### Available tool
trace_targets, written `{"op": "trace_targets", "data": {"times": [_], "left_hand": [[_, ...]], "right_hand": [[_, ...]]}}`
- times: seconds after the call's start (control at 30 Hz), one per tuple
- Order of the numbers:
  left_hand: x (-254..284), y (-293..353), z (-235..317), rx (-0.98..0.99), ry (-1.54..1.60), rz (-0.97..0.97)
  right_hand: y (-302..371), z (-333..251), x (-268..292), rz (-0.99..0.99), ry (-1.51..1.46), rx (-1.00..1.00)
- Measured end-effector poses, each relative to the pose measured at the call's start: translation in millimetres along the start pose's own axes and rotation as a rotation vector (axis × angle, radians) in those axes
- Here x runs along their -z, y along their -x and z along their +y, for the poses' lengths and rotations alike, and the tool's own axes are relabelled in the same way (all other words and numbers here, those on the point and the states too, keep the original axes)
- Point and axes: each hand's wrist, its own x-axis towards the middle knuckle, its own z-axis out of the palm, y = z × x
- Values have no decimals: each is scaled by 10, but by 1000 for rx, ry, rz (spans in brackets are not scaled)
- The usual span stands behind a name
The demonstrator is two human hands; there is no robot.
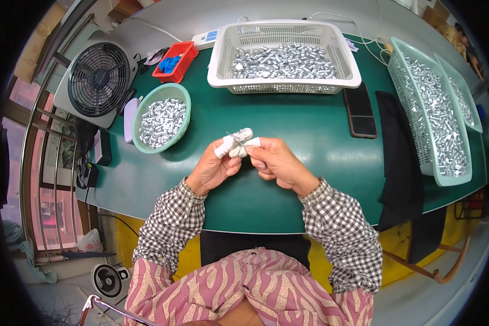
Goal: Assembling small metal components into a white plastic housing using tweezers at a manual assembly station.
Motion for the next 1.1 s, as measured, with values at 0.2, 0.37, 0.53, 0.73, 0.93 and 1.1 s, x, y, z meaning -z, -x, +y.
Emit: {"op": "trace_targets", "data": {"times": [0.2,0.37,0.53,0.73,0.93,1.1], "left_hand": [[54,-25,-16,-46,-21,78],[8,-24,-72,-37,-168,126],[3,-5,5,5,-84,11],[45,-42,-38,-63,-88,73],[10,-30,-59,-32,-228,93],[-31,-21,0,-107,-227,97]], "right_hand": [[-46,184,52,333,1170,954],[-28,204,-3,377,1401,1065],[30,15,22,-54,-12,42],[2,163,27,267,995,772],[-21,206,-22,385,1189,985],[8,60,12,99,470,400]]}}
